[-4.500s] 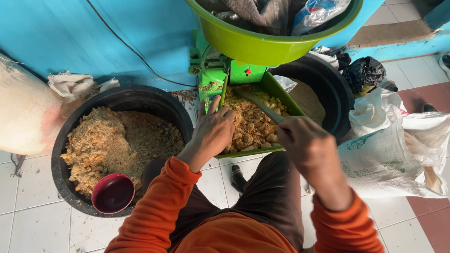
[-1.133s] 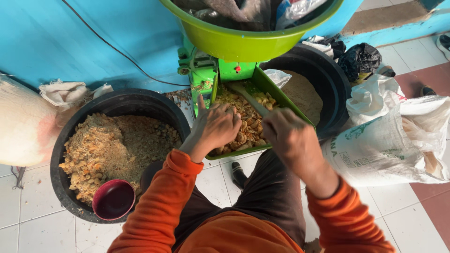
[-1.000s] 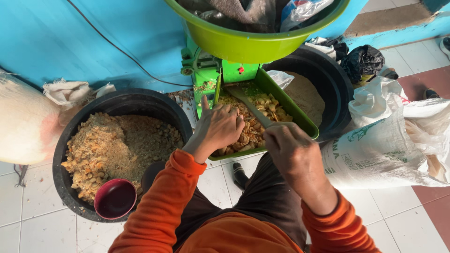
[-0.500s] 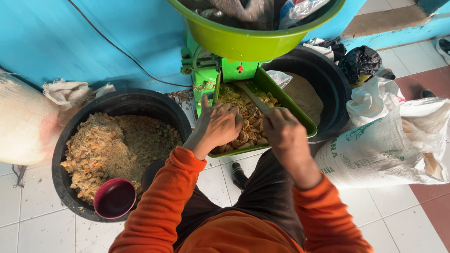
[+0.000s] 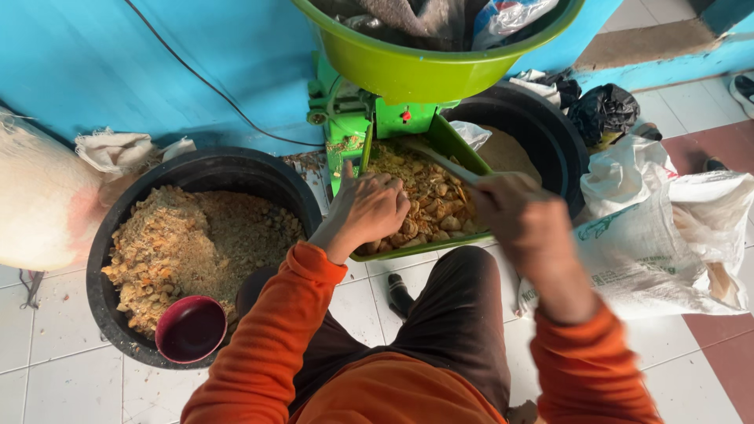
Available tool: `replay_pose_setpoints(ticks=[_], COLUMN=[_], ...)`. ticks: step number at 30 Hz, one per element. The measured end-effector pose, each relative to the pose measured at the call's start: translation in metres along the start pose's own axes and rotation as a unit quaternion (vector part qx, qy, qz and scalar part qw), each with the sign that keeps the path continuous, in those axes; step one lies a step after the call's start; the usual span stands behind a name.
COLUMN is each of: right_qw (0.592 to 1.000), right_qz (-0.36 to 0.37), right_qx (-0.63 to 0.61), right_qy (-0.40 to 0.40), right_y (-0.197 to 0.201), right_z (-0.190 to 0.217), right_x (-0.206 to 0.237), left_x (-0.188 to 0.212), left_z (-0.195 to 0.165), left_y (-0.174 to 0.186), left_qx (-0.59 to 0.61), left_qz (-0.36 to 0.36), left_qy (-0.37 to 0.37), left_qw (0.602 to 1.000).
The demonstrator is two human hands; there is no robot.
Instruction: The person sits on the floor and feeds chunks of fried food pieces from a green tray into a small green grinding machine, using a metal rod to push the pieces in. Ground powder collects in a black basin below, and the person occasionally scoops pieces from a large basin beside them onto the tray.
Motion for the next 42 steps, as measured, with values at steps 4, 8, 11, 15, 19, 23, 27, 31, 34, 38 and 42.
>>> replay_pose_setpoints(ticks=[4,8,11,15,19,23,27,31,34,38,42], right_qw=[0.997,0.99,0.994,0.996,0.999,1.0,1.0,0.998,1.0,0.996,0.999], right_qz=[0.057,0.128,0.107,0.049,0.023,-0.009,-0.016,-0.015,0.004,0.055,0.016], right_qx=[-0.049,-0.062,-0.034,-0.069,-0.034,-0.023,-0.011,-0.048,-0.017,0.002,-0.01], right_qy=[-0.01,-0.024,0.016,0.017,0.033,0.004,0.01,-0.024,-0.023,-0.065,0.032], right_y=[0.057,0.057,0.043,0.042,0.012,-0.044,-0.068,-0.038,0.012,0.037,-0.006], right_z=[0.01,0.037,0.051,0.052,0.052,0.038,0.019,0.013,0.018,0.009,0.004], right_x=[-0.006,-0.03,-0.045,-0.026,-0.003,0.003,0.003,-0.004,-0.005,0.004,0.001], left_x=[-0.001,0.003,0.007,0.004,0.004,0.006,0.006,0.004,0.003,0.004,0.005], left_z=[0.001,0.001,0.002,0.004,0.003,0.003,-0.001,0.001,0.002,0.003,0.002], left_y=[-0.002,-0.003,-0.003,-0.007,-0.01,-0.007,0.0,-0.001,0.0,-0.005,-0.001], left_qx=[0.01,0.01,0.026,0.024,-0.008,0.001,-0.005,-0.004,0.018,0.008,0.009], left_qz=[0.041,0.059,0.045,0.018,0.013,0.044,0.045,0.075,0.044,0.063,0.031], left_qy=[0.013,0.017,0.017,0.002,-0.005,0.012,0.01,0.017,0.012,0.018,0.006], left_qw=[0.999,0.998,0.998,1.0,1.0,0.999,0.999,0.997,0.999,0.998,0.999])
Point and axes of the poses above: each hand's wrist, its own x-axis away from the middle knuckle, its own y-axis out of the back of the hand, z = x × y, the point moved 5 cm from there along -x, towards the middle knuckle, and after that the axes turned 2 degrees about y, right-handed, at the moved point
